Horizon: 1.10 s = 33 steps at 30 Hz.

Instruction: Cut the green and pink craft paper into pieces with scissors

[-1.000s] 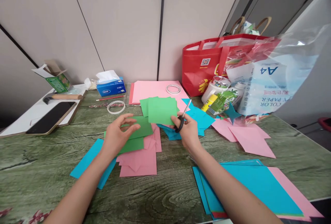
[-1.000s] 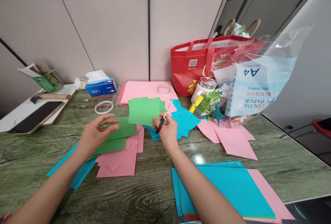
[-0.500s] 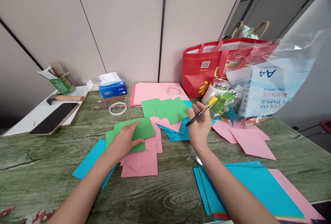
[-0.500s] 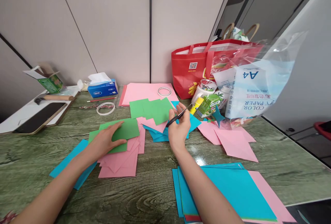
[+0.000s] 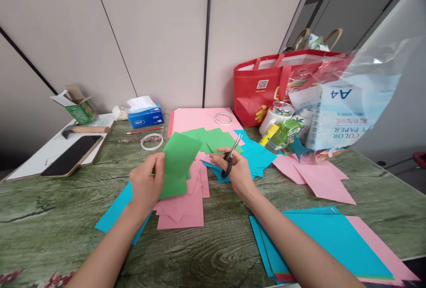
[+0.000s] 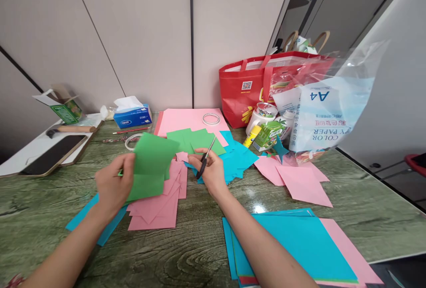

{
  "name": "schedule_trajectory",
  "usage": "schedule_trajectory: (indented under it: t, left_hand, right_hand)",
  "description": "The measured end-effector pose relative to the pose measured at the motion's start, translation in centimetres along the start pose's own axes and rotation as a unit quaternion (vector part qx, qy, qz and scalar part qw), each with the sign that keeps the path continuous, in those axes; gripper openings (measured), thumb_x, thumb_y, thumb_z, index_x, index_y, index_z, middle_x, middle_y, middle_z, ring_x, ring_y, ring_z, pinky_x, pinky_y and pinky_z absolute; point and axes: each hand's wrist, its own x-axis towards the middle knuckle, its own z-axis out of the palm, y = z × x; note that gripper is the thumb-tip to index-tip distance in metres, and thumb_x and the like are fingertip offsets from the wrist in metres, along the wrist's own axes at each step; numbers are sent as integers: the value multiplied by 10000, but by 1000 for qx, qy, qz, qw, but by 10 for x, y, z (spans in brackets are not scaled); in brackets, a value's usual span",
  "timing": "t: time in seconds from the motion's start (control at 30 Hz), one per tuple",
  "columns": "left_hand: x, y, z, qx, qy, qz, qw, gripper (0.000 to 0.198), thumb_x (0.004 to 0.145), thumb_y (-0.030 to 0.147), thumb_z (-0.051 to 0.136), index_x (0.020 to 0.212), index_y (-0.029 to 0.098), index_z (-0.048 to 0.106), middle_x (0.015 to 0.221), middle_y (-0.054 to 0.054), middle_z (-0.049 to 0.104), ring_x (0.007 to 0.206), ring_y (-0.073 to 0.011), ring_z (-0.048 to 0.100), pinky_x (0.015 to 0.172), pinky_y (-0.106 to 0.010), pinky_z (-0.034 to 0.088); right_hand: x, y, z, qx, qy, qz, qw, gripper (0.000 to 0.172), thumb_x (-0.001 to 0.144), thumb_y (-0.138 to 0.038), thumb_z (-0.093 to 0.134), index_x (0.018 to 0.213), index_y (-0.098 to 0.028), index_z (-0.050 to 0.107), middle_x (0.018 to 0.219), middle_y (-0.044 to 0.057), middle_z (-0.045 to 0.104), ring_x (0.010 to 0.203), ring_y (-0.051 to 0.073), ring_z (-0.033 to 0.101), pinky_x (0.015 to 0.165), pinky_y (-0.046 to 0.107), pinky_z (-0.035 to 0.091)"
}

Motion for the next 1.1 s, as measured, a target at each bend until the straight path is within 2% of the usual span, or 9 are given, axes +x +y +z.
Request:
schedule_trajectory:
  t: [0.03,0.1,0.3,0.5,0.63,0.73,0.8,0.97,1.1]
  left_hand:
    - [-1,3,-3,-28,54,-29,998,309,876,348,334,793,202,593,600,-16,624,545,-161,549,562,-249,378]
    - [-2,10,-8,-102,74,-80,989,291,869,362,360,724,211,562,475,32,530,444,-139,502,479,-232,356]
    - [-4,17,-2,-313,-47,-161,935,316,853,400,400,609,214,473,496,65,410,333,-116,518,353,-227,354]
    - [-6,18,7,-374,-122,-178,902,341,813,409,462,543,202,442,487,70,365,316,-118,520,303,-217,311]
    - [-4,17,8,-380,-139,-175,898,241,783,425,501,794,200,586,504,63,471,369,-132,524,339,-229,371]
    - [-2,15,9,-397,-137,-154,894,370,735,401,589,1039,191,580,543,40,580,555,-168,593,483,-243,453]
    - [-1,13,11,-443,-143,-171,868,451,688,376,655,1092,195,568,677,3,669,685,-183,621,570,-252,473]
    - [-1,12,16,-557,-186,-264,765,359,612,333,733,919,167,651,818,-41,711,703,-168,628,611,-264,501]
    - [-2,13,15,-552,-195,-272,764,267,597,344,738,773,153,677,749,-33,697,671,-180,619,582,-293,525]
  right_hand:
    - [-1,0,0,9,-14,9,1000,364,588,-299,762,877,-180,577,766,38,713,756,198,672,743,350,508]
    - [-1,0,1,31,-44,23,998,348,614,-303,748,893,-179,581,816,52,716,781,200,672,778,366,497]
    - [-5,-1,2,43,-77,32,996,320,607,-275,754,873,-184,601,773,20,696,663,155,651,701,321,487]
    - [-5,3,2,9,-26,20,999,359,523,-253,785,829,-196,605,547,-85,495,494,81,448,474,218,363]
    - [-6,3,3,-15,-12,13,1000,371,509,-264,785,825,-192,602,494,-100,419,457,70,356,435,211,298]
    - [-6,0,4,-16,15,1,1000,403,479,-285,796,815,-193,593,521,-84,464,481,87,393,454,226,324]
    - [-6,-2,5,-3,24,-2,1000,420,467,-289,800,820,-196,591,546,-74,500,506,101,434,476,237,349]
    - [-9,-3,8,39,44,-5,998,430,450,-256,810,819,-201,596,585,-70,551,536,108,484,524,250,389]
    - [-11,-6,9,26,34,-13,999,378,498,-263,790,822,-203,607,577,-71,520,530,101,467,507,241,380]
